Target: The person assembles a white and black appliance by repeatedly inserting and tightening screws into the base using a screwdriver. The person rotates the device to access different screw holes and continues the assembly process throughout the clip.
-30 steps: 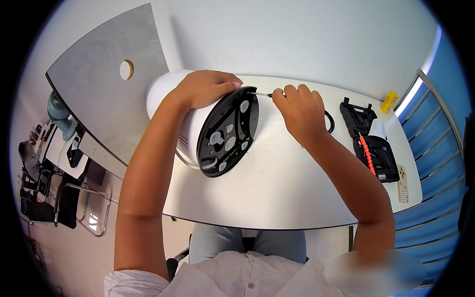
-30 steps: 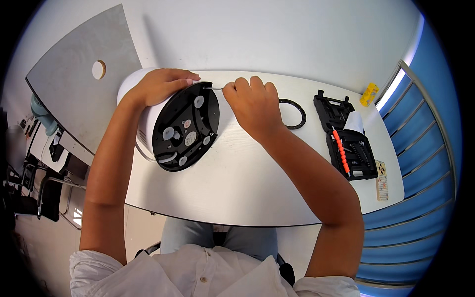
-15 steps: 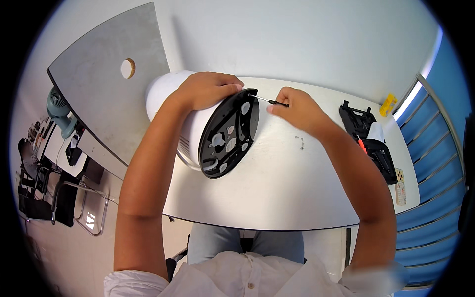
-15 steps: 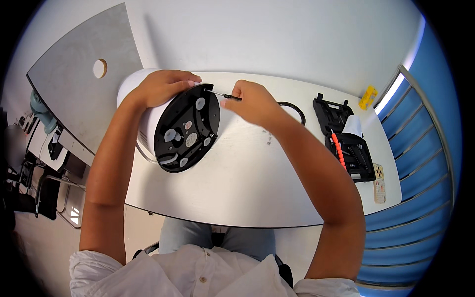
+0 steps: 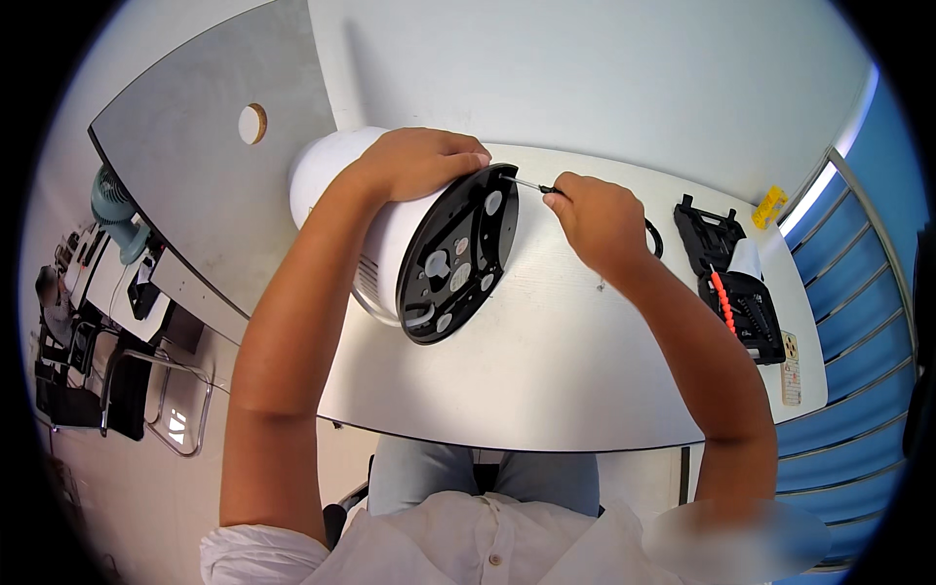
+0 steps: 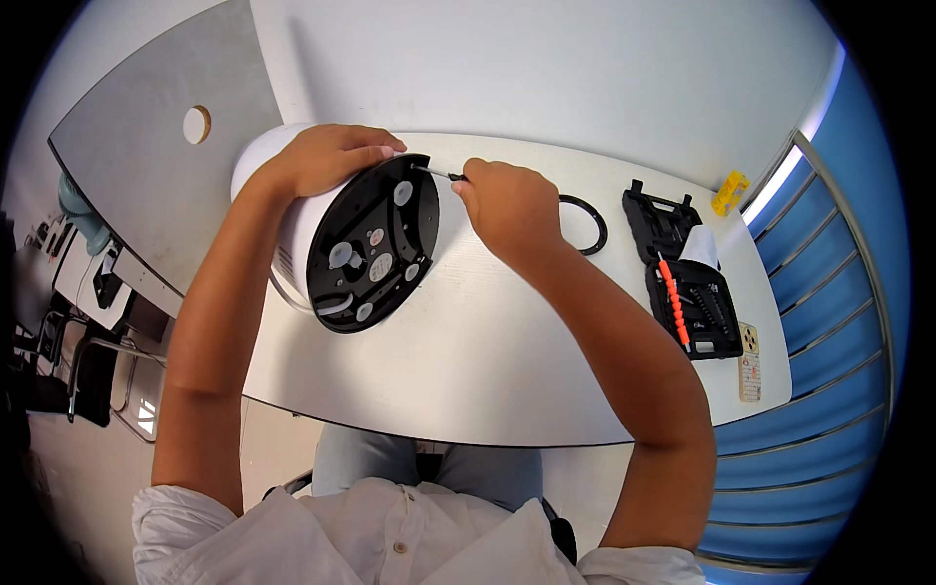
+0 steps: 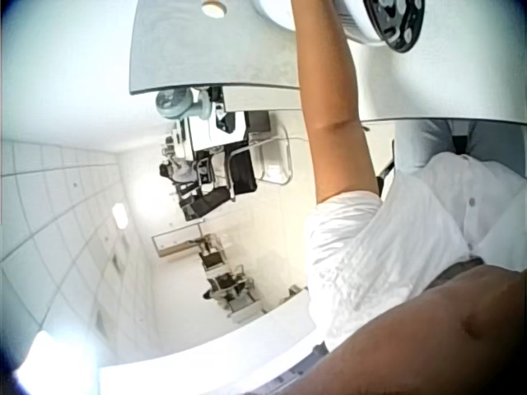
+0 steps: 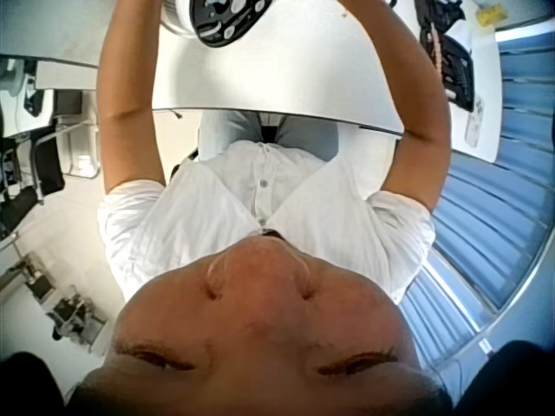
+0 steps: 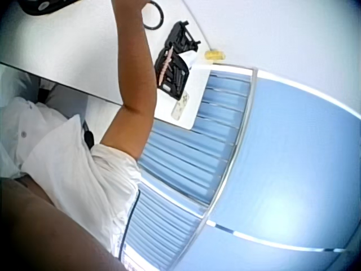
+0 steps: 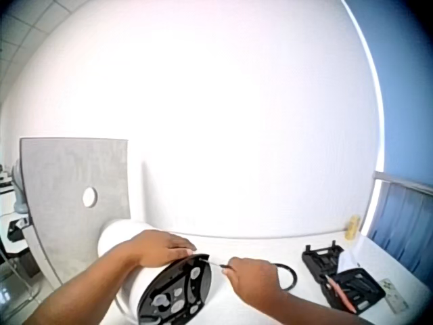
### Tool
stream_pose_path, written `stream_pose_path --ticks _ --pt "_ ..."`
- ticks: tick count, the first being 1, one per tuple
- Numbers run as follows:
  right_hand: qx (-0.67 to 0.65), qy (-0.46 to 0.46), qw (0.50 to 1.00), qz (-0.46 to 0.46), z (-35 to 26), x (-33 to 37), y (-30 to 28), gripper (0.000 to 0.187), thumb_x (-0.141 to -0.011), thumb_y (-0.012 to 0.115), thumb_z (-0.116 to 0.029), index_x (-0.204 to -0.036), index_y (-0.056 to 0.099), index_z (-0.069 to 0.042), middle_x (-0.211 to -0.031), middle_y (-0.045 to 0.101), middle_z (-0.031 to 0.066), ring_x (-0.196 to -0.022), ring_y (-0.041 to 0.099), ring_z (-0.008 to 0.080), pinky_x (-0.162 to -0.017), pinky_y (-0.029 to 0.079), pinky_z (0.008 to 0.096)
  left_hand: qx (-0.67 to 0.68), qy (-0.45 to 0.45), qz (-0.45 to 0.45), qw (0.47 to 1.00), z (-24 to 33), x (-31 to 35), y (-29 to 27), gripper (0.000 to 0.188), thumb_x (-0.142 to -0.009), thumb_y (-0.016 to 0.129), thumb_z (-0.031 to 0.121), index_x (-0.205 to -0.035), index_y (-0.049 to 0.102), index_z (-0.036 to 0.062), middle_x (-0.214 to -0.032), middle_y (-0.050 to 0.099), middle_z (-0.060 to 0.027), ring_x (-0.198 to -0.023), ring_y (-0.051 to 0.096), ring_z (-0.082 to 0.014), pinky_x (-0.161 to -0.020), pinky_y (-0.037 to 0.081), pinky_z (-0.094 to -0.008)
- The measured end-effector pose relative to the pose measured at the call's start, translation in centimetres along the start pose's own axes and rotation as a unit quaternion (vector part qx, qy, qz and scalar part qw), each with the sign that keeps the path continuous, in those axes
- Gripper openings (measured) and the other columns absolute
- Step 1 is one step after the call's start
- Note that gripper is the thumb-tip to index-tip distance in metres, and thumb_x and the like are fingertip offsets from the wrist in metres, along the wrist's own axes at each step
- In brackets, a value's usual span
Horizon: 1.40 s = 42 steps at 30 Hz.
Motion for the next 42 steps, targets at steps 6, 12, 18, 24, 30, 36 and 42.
stream_pose_path --ticks 6,12,18,24,30,36,42 --pt "-0.385 0.276 0.817 -0.328 2.0 -1.3 0.0 0.026 -0.09 0.055 -0.029 -0.08 0.061 -0.005 -0.06 0.044 -0.0028 -0.059 0.038 0.009 -0.054 0.03 0.026 0.002 0.003 -0.004 1.0 0.0 0.0 0.0 0.048 -0.09 0.039 0.048 -0.118 0.066 0.019 -0.115 0.066 -0.006 -0.109 0.058 -0.0249 -0.095 0.042 -0.0343" --pt "-0.185 0.099 0.973 -0.096 -0.1 0.1 -0.7 0.016 -0.082 0.063 -0.014 -0.079 0.053 -0.002 -0.072 0.053 0.0077 -0.066 0.05 0.0202 -0.057 0.04 0.0336 0.007 -0.003 -0.012 1.0 0.1 -0.4 0.0 0.05 -0.09 0.042 0.047 -0.12 0.066 0.0141 -0.116 0.066 -0.0107 -0.109 0.059 -0.0275 -0.097 0.041 -0.0338" --pt "0.192 -0.175 0.947 0.188 -1.0 0.7 -0.2 0.017 -0.074 0.065 -0.004 -0.074 0.049 -0.01 -0.064 0.039 0.002 -0.055 0.039 0.0167 -0.046 0.03 0.0306 0.011 -0.008 -0.009 1.0 0.3 -0.3 0.0 0.051 -0.089 0.042 0.048 -0.119 0.066 0.0143 -0.115 0.066 -0.0112 -0.109 0.059 -0.0279 -0.097 0.041 -0.0339" --pt "0.163 -0.134 0.966 0.147 -0.7 0.7 0.5 0.017 -0.081 0.064 -0.012 -0.072 0.05 -0.01 -0.063 0.042 0.0006 -0.055 0.042 0.0168 -0.047 0.034 0.0302 -0.019 0.011 0.009 1.0 0.4 -0.3 0.1 0.046 -0.091 0.038 0.046 -0.116 0.066 0.0182 -0.113 0.067 -0.0066 -0.107 0.059 -0.0257 -0.094 0.043 -0.0355" --pt "-0.221 0.224 0.923 -0.223 1.6 -1.8 0.3 0.027 -0.091 0.058 -0.028 -0.076 0.055 -0.005 -0.063 0.049 0.0027 -0.055 0.039 0.0136 -0.052 0.034 0.0298 -0.004 0.01 -0.008 1.0 0.0 -0.6 0.4 0.046 -0.092 0.038 0.046 -0.115 0.066 0.0177 -0.113 0.067 -0.0071 -0.107 0.059 -0.0266 -0.094 0.043 -0.0359" --pt "-0.219 0.199 0.932 -0.211 1.4 -1.8 -0.4 0.021 -0.084 0.065 -0.022 -0.076 0.055 -0.005 -0.067 0.053 0.0052 -0.064 0.047 0.0157 -0.057 0.039 0.031 -0.003 -0.005 -0.011 1.0 0.0 -0.4 0.3 0.046 -0.092 0.037 0.046 -0.117 0.065 0.0196 -0.113 0.067 -0.0068 -0.107 0.059 -0.026 -0.095 0.042 -0.0351" --pt "0.106 -0.141 0.969 0.171 -0.3 0.3 -0.5 0.02 -0.077 0.071 -0.014 -0.071 0.052 -0.01 -0.063 0.045 0.0017 -0.06 0.046 0.0166 -0.05 0.035 0.0307 -0.011 -0.002 -0.018 1.0 0.1 -0.9 0.4 0.046 -0.093 0.038 0.047 -0.116 0.066 0.0193 -0.111 0.067 -0.0073 -0.107 0.059 -0.0261 -0.094 0.043 -0.0359"
Point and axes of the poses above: each hand's wrist, its own x-axis away from the middle knuckle, its own y-axis out of the palm, z = x × y, the point moved 5 cm from there along -x, towards the middle knuckle
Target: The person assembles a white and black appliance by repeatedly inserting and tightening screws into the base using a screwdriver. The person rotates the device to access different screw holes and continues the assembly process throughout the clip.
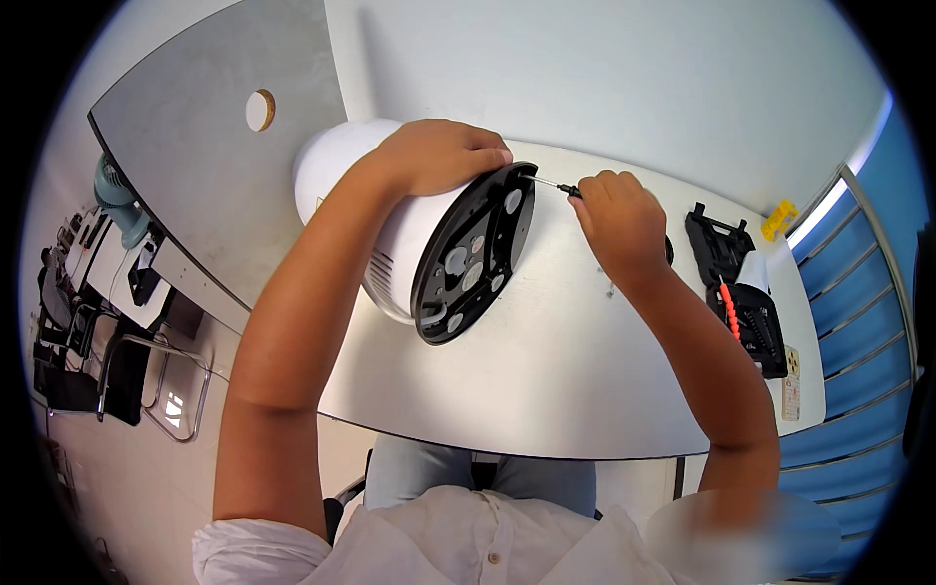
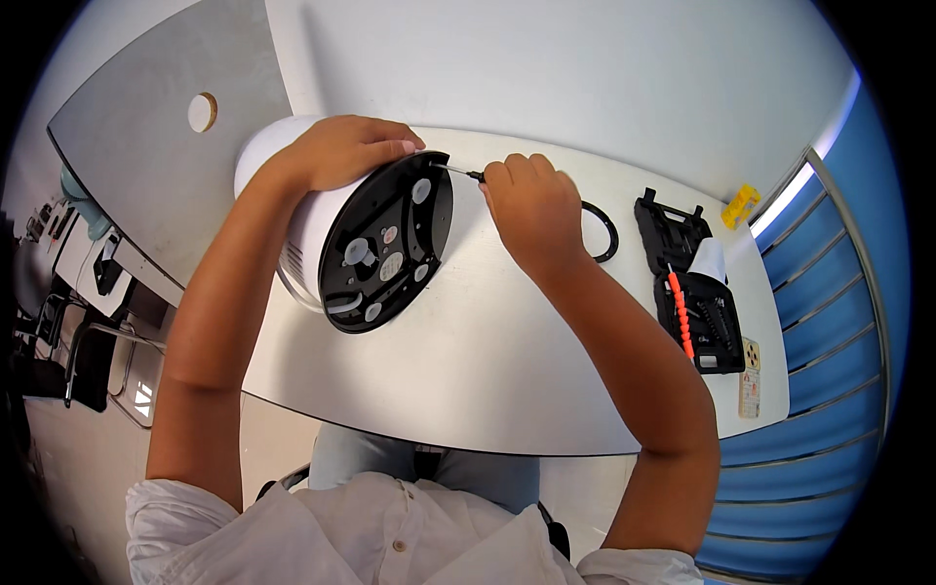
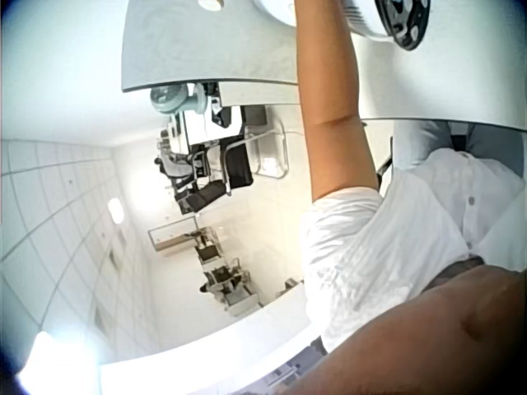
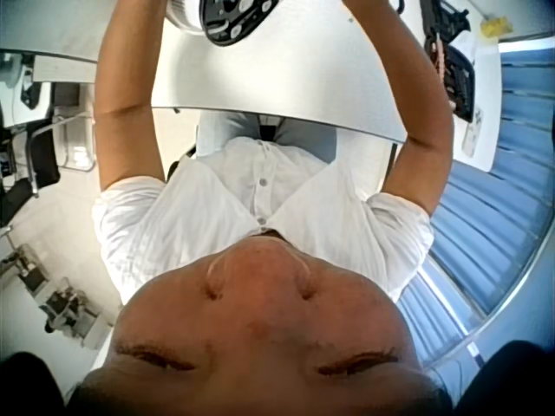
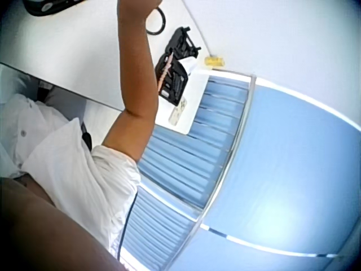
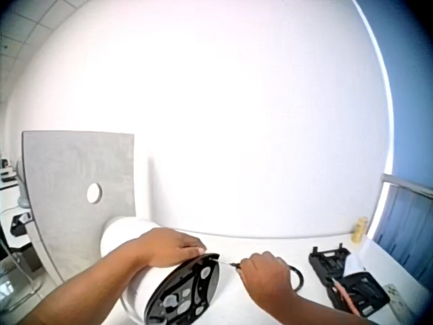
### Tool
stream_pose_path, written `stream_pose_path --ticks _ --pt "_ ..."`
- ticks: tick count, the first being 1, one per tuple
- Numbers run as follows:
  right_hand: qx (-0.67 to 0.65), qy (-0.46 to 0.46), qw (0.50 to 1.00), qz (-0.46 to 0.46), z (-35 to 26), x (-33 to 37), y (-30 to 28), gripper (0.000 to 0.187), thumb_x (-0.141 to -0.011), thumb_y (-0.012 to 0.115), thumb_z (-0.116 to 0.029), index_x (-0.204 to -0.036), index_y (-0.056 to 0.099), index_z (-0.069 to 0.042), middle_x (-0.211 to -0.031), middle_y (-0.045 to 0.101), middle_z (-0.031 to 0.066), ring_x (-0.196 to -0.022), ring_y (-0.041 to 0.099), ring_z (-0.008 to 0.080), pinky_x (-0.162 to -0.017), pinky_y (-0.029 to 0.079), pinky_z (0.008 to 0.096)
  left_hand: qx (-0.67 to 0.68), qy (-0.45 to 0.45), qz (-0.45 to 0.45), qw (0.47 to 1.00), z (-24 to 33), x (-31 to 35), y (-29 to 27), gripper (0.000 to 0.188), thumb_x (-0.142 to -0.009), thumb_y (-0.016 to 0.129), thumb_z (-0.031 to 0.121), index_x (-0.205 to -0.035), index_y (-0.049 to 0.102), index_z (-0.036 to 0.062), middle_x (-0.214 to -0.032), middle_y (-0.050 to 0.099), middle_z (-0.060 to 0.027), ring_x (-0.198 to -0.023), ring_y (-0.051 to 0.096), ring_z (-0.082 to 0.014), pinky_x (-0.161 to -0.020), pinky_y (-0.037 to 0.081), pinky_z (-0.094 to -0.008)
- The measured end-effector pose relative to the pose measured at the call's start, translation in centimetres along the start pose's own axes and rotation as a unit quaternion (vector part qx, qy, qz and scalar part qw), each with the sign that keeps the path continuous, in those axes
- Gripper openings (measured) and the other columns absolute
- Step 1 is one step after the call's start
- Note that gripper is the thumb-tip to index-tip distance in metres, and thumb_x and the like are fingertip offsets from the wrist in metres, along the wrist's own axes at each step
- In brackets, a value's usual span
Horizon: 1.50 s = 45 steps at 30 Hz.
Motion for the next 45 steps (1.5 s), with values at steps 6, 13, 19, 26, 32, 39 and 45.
stream_pose_path --ticks 6,13,19,26,32,39,45 --pt "0.083 -0.07 0.994 0.033 -0.3 0.7 0.6 0.024 -0.078 0.071 -0.018 -0.069 0.05 -0.012 -0.061 0.042 -0.0002 -0.058 0.045 0.0148 -0.047 0.033 0.0291 0.002 0.011 0.015 1.0 0.1 0.1 0.0 0.045 -0.091 0.038 0.046 -0.114 0.067 0.0192 -0.111 0.067 -0.0068 -0.106 0.06 -0.0257 -0.093 0.043 -0.0357" --pt "-0.212 0.253 0.902 -0.278 1.6 -0.9 1.6 0.031 -0.089 0.062 -0.032 -0.071 0.056 -0.008 -0.063 0.05 0.0023 -0.053 0.043 0.0163 -0.046 0.033 0.0287 -0.005 0.017 0.017 1.0 -0.1 0.0 0.1 0.044 -0.091 0.038 0.045 -0.113 0.067 0.0199 -0.111 0.067 -0.0061 -0.106 0.059 -0.0251 -0.093 0.043 -0.0356" --pt "-0.435 0.41 0.671 -0.438 2.8 -1.1 1.8 0.031 -0.09 0.06 -0.032 -0.074 0.055 -0.006 -0.056 0.041 -0.0036 -0.049 0.028 0.0076 -0.045 0.022 0.0257 0.017 0.005 0.007 1.0 0.2 0.1 -0.1 0.044 -0.091 0.039 0.045 -0.114 0.067 0.0202 -0.112 0.067 -0.0066 -0.107 0.058 -0.0263 -0.093 0.043 -0.0358" --pt "-0.225 0.186 0.943 -0.157 0.9 -1.0 0.2 0.021 -0.08 0.07 -0.022 -0.075 0.056 -0.009 -0.066 0.051 0.0019 -0.056 0.045 0.0154 -0.05 0.037 0.0309 0.01 0.019 0.013 1.0 -0.1 0.1 0.0 0.045 -0.09 0.04 0.047 -0.114 0.067 0.0195 -0.111 0.067 -0.0066 -0.106 0.059 -0.0267 -0.094 0.043 -0.0358" --pt "0.098 -0.068 0.992 0.043 -1.2 -0.6 0.1 0.024 -0.079 0.071 -0.024 -0.073 0.051 -0.012 -0.061 0.041 -0.0003 -0.056 0.046 0.0156 -0.047 0.037 0.0278 0.025 -0.004 0.019 0.999 0.1 0.5 -0.2 0.043 -0.091 0.041 0.047 -0.113 0.068 0.021 -0.11 0.068 -0.0059 -0.105 0.06 -0.026 -0.093 0.043 -0.0357" --pt "0.003 0.09 0.985 -0.149 -0.4 -1.2 1.0 0.027 -0.087 0.064 -0.028 -0.074 0.051 -0.01 -0.065 0.053 0.004 -0.061 0.054 0.0184 -0.048 0.041 0.0319 0.019 0.01 0.023 1.0 0.0 0.4 0.0 0.043 -0.09 0.041 0.046 -0.112 0.068 0.0206 -0.109 0.068 -0.0057 -0.105 0.06 -0.0251 -0.092 0.044 -0.0355" --pt "-0.248 0.312 0.85 -0.345 1.2 -1.7 1.7 0.031 -0.092 0.057 -0.031 -0.077 0.056 -0.005 -0.072 0.06 0.011 -0.069 0.058 0.0231 -0.06 0.045 0.0358 0.018 0.019 0.026 0.999 0.2 0.6 -0.1 0.043 -0.09 0.041 0.045 -0.111 0.068 0.0191 -0.109 0.068 -0.007 -0.104 0.06 -0.026 -0.092 0.044 -0.0359"
Point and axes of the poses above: each hand's wrist, its own x-axis away from the middle knuckle, its own y-axis out of the palm, z = x × y, the point moved 5 cm from there along -x, towards the middle knuckle
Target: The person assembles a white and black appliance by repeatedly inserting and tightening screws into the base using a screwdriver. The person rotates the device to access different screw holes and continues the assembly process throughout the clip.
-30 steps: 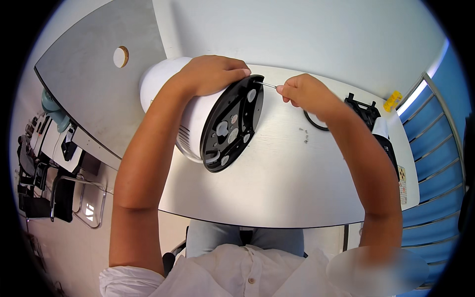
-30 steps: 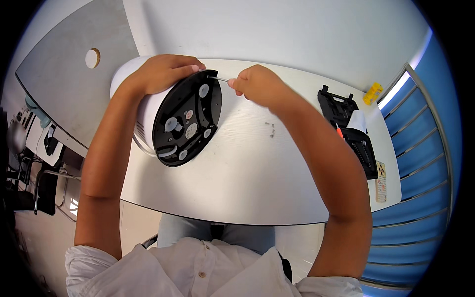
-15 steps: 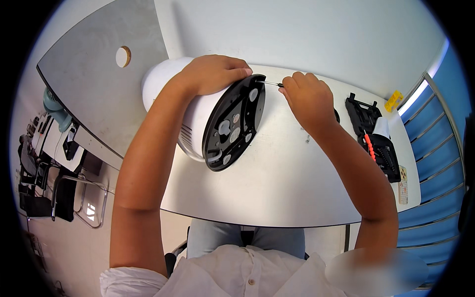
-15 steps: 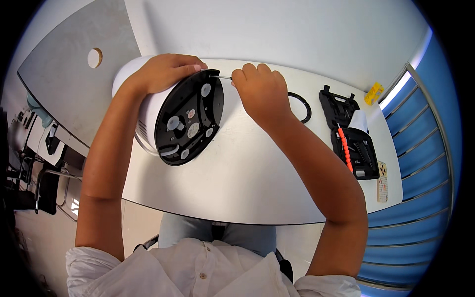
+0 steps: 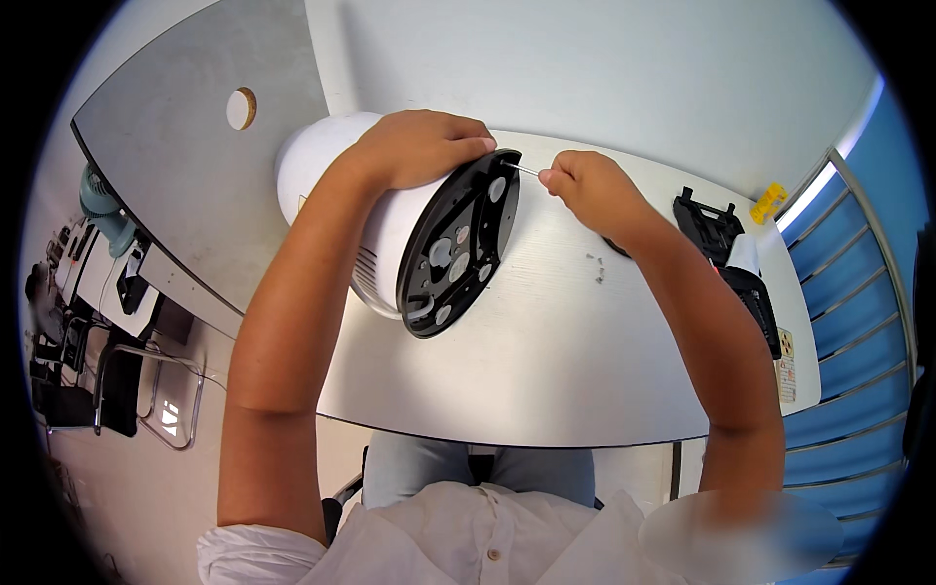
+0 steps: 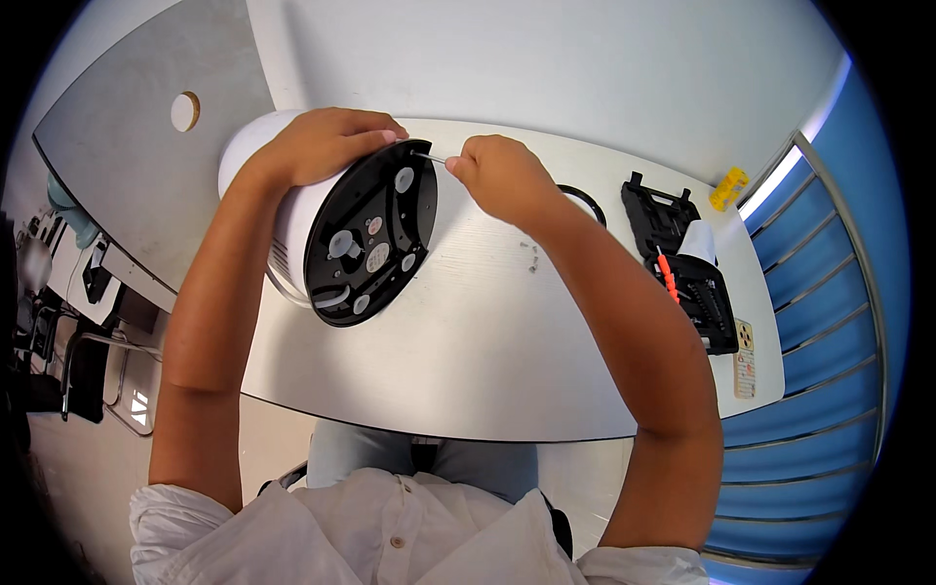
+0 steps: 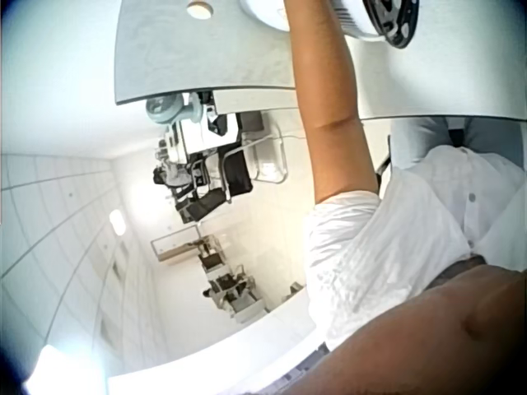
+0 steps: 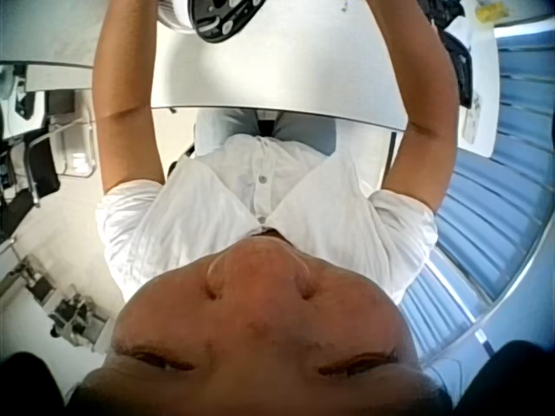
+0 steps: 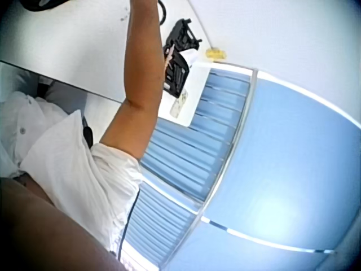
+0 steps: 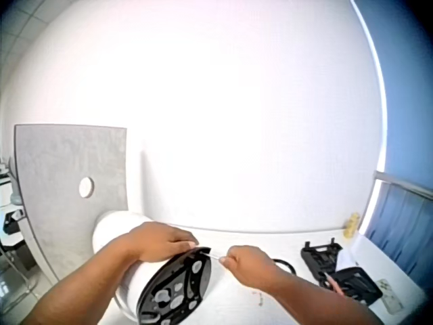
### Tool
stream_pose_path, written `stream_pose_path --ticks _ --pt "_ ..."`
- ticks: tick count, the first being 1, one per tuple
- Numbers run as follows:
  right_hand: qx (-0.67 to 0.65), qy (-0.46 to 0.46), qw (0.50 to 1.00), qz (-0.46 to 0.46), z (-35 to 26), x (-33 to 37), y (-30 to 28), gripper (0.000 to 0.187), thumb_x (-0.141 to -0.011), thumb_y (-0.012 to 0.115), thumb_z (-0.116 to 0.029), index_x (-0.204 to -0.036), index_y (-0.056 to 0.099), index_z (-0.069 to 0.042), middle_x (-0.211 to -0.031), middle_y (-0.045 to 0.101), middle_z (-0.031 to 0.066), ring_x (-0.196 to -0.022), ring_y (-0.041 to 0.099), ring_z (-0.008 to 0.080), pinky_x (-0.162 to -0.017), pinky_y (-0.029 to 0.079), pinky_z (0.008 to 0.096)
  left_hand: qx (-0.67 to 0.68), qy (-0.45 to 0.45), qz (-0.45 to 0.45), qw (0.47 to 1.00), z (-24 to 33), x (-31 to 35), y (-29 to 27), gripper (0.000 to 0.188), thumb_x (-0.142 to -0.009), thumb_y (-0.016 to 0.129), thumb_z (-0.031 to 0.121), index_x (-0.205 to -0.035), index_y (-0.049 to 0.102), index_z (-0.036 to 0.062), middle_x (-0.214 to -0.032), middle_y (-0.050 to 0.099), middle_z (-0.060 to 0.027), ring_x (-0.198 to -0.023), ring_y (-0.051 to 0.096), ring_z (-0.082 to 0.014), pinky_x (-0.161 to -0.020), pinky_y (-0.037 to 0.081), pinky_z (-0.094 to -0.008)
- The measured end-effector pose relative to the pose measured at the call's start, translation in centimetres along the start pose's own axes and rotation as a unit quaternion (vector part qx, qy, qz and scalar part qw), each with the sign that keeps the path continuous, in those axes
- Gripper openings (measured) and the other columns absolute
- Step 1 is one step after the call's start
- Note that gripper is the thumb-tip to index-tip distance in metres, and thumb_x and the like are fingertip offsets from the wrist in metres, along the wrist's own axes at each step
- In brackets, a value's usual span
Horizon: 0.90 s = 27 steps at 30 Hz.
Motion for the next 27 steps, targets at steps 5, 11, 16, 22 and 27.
stream_pose_path --ticks 5,11,16,22,27 --pt "-0.033 0.037 0.997 -0.064 0.7 0.1 -0.1 0.028 -0.09 0.058 -0.032 -0.086 0.062 -0.004 -0.078 0.062 0.0105 -0.075 0.06 0.0244 -0.065 0.045 0.035 0.003 0.01 0.012 1.0 -0.2 0.0 0.0 0.044 -0.091 0.041 0.045 -0.112 0.067 0.0172 -0.109 0.067 -0.0086 -0.105 0.059 -0.0273 -0.093 0.043 -0.0359" --pt "0.123 0.05 0.989 0.059 10.2 1.5 -0.2 0.02 -0.086 0.06 -0.025 -0.085 0.065 -0.005 -0.082 0.065 0.0111 -0.077 0.061 0.0283 -0.067 0.046 0.0394 0.014 0.006 0.011 1.0 -0.3 0.2 -0.1 0.045 -0.092 0.04 0.045 -0.113 0.067 0.0156 -0.111 0.067 -0.0088 -0.107 0.058 -0.0279 -0.096 0.042 -0.035" --pt "0.077 0.012 0.993 0.089 16.3 2.3 4.1 0.015 -0.083 0.06 -0.02 -0.085 0.066 -0.007 -0.081 0.065 0.0125 -0.077 0.062 0.0309 -0.068 0.048 0.0406 0.038 0.008 0.009 0.999 -0.2 -0.1 0.0 0.044 -0.092 0.042 0.044 -0.113 0.068 0.0148 -0.111 0.067 -0.0097 -0.106 0.06 -0.0278 -0.094 0.043 -0.0341" --pt "0.118 0.113 0.986 0.037 14.4 1.4 6.5 0.013 -0.081 0.062 -0.016 -0.085 0.067 -0.005 -0.083 0.066 0.0127 -0.081 0.065 0.0302 -0.071 0.052 0.0405 0.038 0.006 0.013 0.999 -0.5 0.4 -0.1 0.046 -0.091 0.044 0.046 -0.114 0.068 0.0142 -0.11 0.068 -0.0107 -0.105 0.06 -0.0288 -0.094 0.043 -0.0344" --pt "0.219 0.049 0.972 0.07 14.4 1.1 7.9 0.01 -0.084 0.058 -0.01 -0.084 0.067 -0.005 -0.083 0.066 0.0129 -0.082 0.066 0.0307 -0.072 0.053 0.0415 0.051 0.027 0.011 0.998 -0.6 0.6 -0.1 0.048 -0.09 0.045 0.048 -0.115 0.067 0.0138 -0.11 0.067 -0.0117 -0.105 0.06 -0.029 -0.094 0.043 -0.0349"
Point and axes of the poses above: each hand's wrist, its own x-axis away from the middle knuckle, its own y-axis out of the palm, z = x × y, the point moved 5 cm from there along -x, towards the middle knuckle
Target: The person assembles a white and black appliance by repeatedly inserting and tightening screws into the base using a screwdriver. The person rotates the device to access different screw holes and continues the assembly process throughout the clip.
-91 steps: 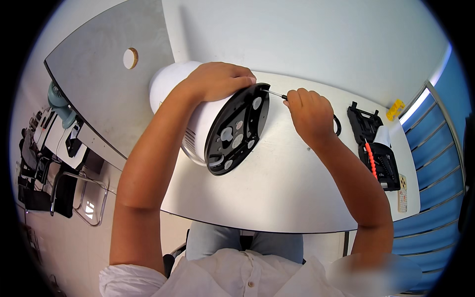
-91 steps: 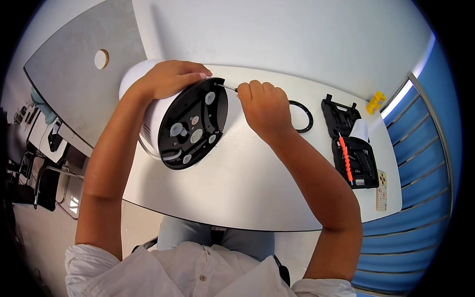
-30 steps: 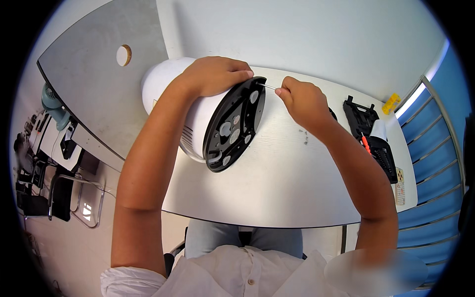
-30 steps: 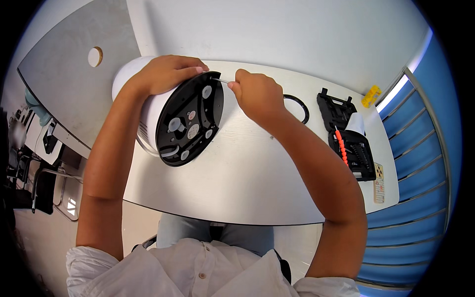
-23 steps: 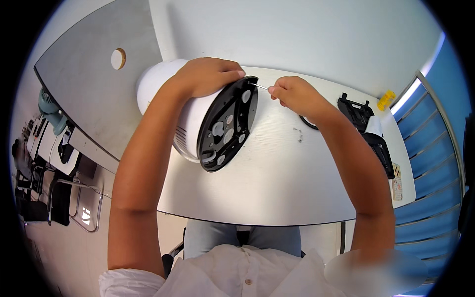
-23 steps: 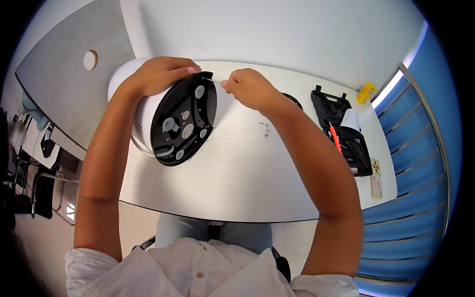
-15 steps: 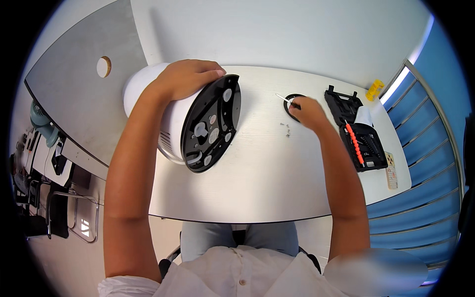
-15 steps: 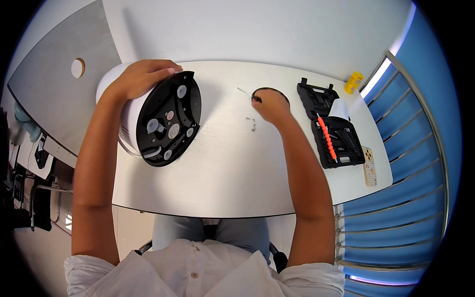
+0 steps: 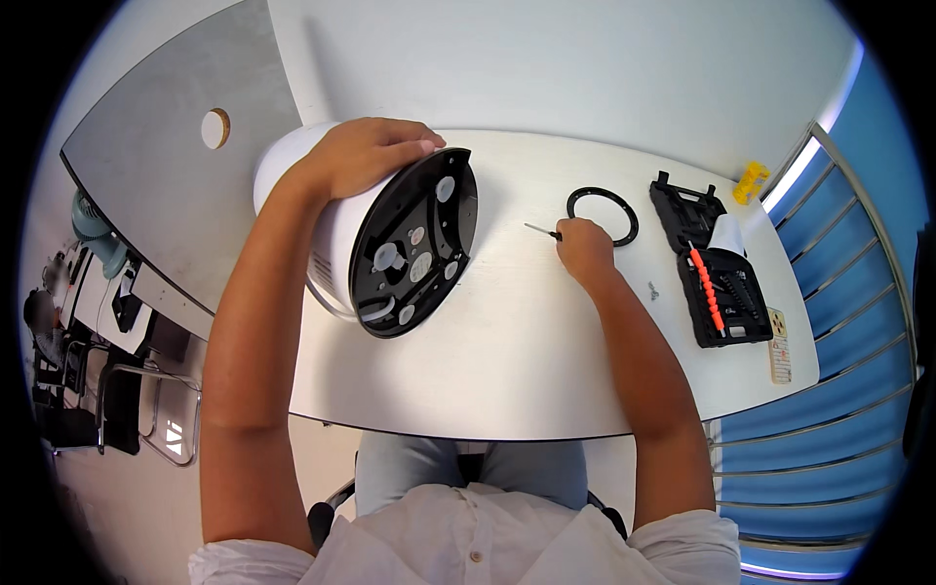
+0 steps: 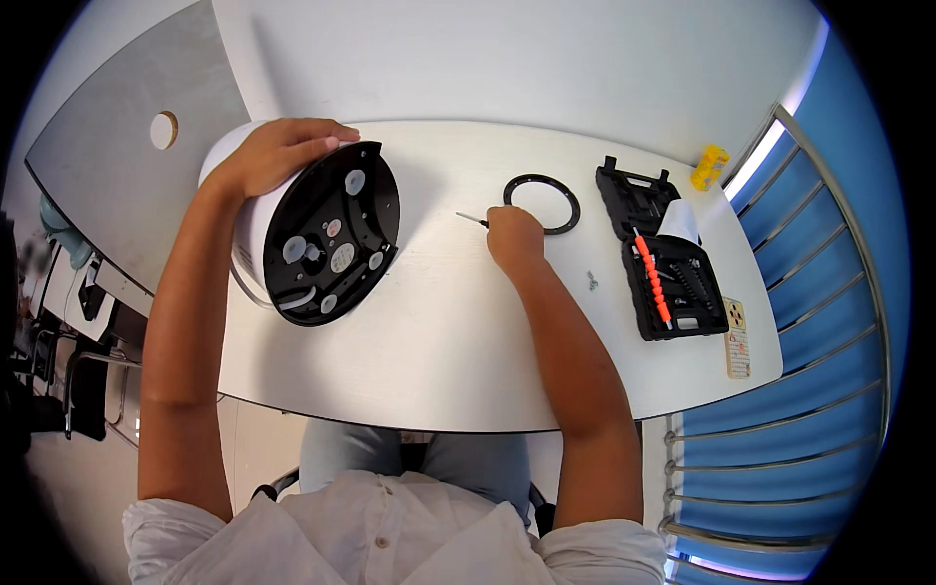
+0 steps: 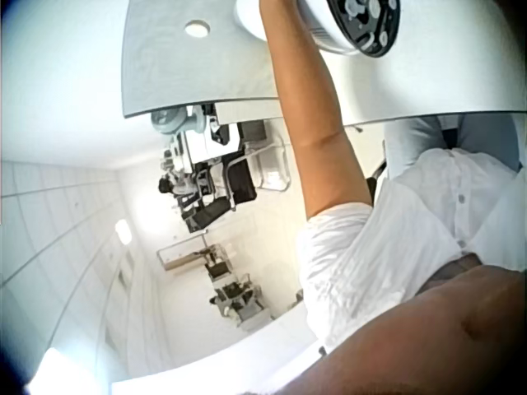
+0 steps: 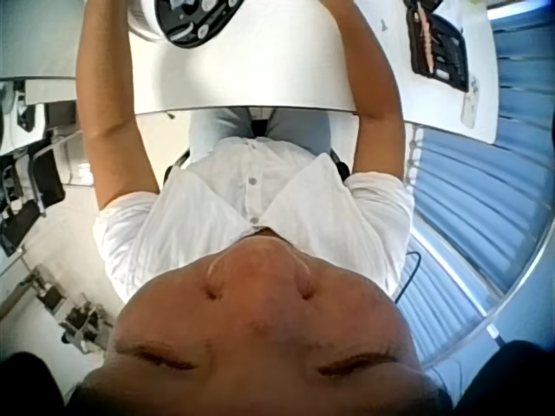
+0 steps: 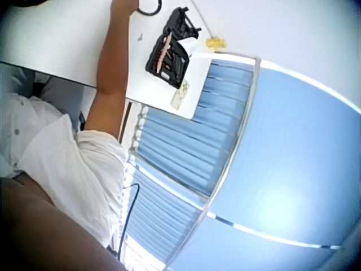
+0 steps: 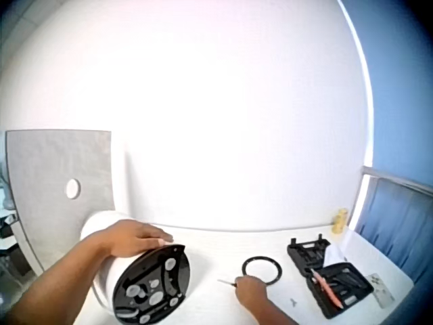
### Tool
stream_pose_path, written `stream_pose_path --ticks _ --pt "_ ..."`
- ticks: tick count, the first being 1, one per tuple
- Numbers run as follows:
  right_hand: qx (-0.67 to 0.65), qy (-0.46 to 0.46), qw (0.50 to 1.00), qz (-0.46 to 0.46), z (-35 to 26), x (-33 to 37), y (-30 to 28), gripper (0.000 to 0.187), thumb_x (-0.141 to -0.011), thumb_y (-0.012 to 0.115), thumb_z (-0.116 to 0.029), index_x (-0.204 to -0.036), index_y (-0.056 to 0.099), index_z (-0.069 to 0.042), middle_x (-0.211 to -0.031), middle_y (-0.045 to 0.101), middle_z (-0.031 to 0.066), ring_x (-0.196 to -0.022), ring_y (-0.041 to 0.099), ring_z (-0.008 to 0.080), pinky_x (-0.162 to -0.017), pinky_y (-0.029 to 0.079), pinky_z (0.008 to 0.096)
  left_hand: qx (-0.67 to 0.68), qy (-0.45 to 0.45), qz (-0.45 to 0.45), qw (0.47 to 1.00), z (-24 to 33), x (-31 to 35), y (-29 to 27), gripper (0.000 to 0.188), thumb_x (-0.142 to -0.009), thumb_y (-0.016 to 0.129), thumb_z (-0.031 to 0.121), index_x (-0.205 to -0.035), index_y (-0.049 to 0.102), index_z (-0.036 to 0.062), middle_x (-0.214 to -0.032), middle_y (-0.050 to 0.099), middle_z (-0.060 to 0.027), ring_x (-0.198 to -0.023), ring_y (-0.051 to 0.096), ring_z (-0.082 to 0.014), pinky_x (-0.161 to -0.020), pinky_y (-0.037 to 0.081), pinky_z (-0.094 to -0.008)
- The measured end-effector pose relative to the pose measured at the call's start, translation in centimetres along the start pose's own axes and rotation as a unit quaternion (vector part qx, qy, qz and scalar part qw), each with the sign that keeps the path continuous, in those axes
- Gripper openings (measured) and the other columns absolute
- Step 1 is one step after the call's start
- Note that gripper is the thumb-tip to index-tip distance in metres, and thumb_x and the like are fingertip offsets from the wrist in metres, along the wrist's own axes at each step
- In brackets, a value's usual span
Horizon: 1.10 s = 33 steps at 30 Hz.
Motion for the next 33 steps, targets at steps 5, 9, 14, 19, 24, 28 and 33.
stream_pose_path --ticks 5,9,14,19,24,28,33 --pt "0.013 -0.044 0.999 0.02 -0.4 0.4 0.1 0.011 -0.086 0.057 -0.01 -0.083 0.066 -0.004 -0.084 0.067 0.0131 -0.081 0.066 0.0306 -0.07 0.052 0.0416 0.017 -0.003 -0.008 1.0 0.1 0.0 0.1 0.049 -0.089 0.047 0.049 -0.115 0.067 0.0131 -0.109 0.068 -0.0122 -0.104 0.06 -0.0277 -0.094 0.043 -0.0348" --pt "-0.283 -0.027 0.958 -0.044 0.2 0.5 -2.2 0.012 -0.083 0.061 -0.013 -0.086 0.063 -0.001 -0.082 0.066 0.011 -0.07 0.061 0.0226 -0.063 0.047 0.0336 0.061 -0.011 -0.013 0.998 -0.4 -0.1 0.1 0.046 -0.087 0.052 0.046 -0.114 0.069 0.0121 -0.11 0.068 -0.0117 -0.104 0.061 -0.0253 -0.094 0.043 -0.0333" --pt "-0.56 -0.035 0.827 -0.033 -3.2 1.3 -7.2 0.011 -0.083 0.063 -0.009 -0.09 0.063 -0.001 -0.08 0.062 0.0018 -0.072 0.054 0.0082 -0.067 0.043 0.023 0.07 -0.004 -0.034 0.997 -0.2 -0.2 0.2 0.037 -0.092 0.054 0.031 -0.116 0.067 0.0053 -0.11 0.068 -0.0098 -0.103 0.06 -0.0202 -0.096 0.043 -0.0306" --pt "-0.605 -0.164 0.779 -0.028 -11.3 1.7 -10.9 0.012 -0.084 0.064 -0.008 -0.094 0.064 -0.001 -0.081 0.063 0.001 -0.076 0.056 0.0075 -0.07 0.045 0.0238 0.076 -0.018 -0.029 0.997 -0.3 0.0 0.0 0.039 -0.089 0.055 0.034 -0.115 0.068 0.0082 -0.11 0.068 -0.0097 -0.102 0.061 -0.0202 -0.094 0.043 -0.0304" --pt "-0.523 -0.245 0.81 0.105 -14.7 1.3 -12.6 0.008 -0.087 0.063 -0.004 -0.094 0.063 0.0 -0.085 0.065 0.0028 -0.078 0.06 0.0091 -0.071 0.047 0.0236 0.066 -0.031 -0.018 0.997 -0.4 0.1 -0.1 0.044 -0.083 0.054 0.043 -0.113 0.07 0.0148 -0.105 0.07 -0.0106 -0.097 0.063 -0.0228 -0.089 0.045 -0.0302" --pt "-0.539 -0.234 0.796 0.147 -15.2 1.9 -12.1 0.017 -0.084 0.064 -0.003 -0.1 0.064 0.001 -0.092 0.07 0.0107 -0.084 0.069 0.0224 -0.075 0.052 0.03 0.056 -0.028 -0.023 0.998 -0.1 0.0 0.0 0.044 -0.083 0.052 0.044 -0.111 0.071 0.0155 -0.103 0.07 -0.01 -0.094 0.063 -0.0237 -0.088 0.045 -0.0311" --pt "-0.586 -0.182 0.779 0.124 -16.0 2.2 -10.7 0.009 -0.085 0.062 -0.003 -0.094 0.063 0.001 -0.085 0.07 0.0095 -0.082 0.068 0.0171 -0.073 0.051 0.0273 0.017 -0.03 -0.026 0.999 -0.7 -0.2 0.1 0.044 -0.086 0.049 0.046 -0.11 0.07 0.0165 -0.106 0.069 -0.0095 -0.096 0.062 -0.0241 -0.088 0.045 -0.0331"
Point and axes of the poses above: each hand's wrist, its own x-axis away from the middle knuckle, its own y-axis out of the palm, z = x × y, the point moved 5 cm from there along -x, towards the middle knuckle
